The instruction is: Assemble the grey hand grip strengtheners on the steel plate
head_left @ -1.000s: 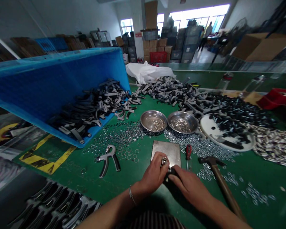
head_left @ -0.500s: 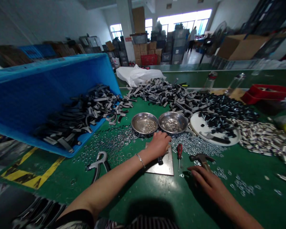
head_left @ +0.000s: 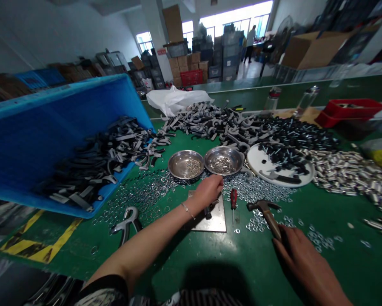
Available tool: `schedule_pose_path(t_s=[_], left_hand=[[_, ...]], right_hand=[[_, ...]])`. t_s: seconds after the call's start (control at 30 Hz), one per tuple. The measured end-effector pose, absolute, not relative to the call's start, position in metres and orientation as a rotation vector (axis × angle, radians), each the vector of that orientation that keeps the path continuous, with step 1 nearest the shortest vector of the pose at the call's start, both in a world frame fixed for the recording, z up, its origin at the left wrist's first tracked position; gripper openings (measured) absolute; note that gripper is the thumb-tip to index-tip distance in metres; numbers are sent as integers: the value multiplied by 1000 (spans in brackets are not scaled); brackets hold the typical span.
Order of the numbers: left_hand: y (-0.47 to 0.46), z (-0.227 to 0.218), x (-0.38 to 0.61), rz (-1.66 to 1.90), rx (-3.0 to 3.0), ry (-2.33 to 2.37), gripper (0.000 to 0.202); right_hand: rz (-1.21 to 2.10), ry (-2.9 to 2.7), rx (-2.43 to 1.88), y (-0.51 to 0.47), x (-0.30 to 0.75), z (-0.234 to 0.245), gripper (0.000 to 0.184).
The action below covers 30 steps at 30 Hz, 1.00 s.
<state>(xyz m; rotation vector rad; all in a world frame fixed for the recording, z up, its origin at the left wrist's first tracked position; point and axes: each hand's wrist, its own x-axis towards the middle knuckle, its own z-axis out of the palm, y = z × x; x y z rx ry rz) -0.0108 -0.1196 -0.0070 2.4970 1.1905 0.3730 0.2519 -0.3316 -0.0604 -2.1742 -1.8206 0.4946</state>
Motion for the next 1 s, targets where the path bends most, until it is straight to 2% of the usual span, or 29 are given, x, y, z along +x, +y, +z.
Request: schedule_pose_path(t_s=[0.17,0.23,0.37,0.57,0.67,0.83,0.93,1.0], left_hand=[[-139,-5,-69,637,1997,1191,11],[-146,-13,-79,623,2014,1216,15],[-148,-30,-79,534,2135,1366,21],[-144,-31,-73,459,2180,1411,21],[-144,-29,-71,436,2228,1392,20],[-141,-24,-68,354,2486,1294,20],[-138,-18,-69,202,2826,1045,23],[-141,-16,-72,173,2824,1033,40]], right_hand=[[926,-1579,-2113,-312,263,-53,57],[1048,-1480,-2061,-300,264,-44,55],[1017,-1332,-1993,-285,252,-16,47],[1395,-1139,-1832,-292,219,13,54],[1331,-1218,-1819,-294,210,9,50],[1419,-1376,-1786,-285,211,-3,53],[1171,-1642,-1796,-276,214,0,46],[1019,-1777,-1756,-271,211,7,46]])
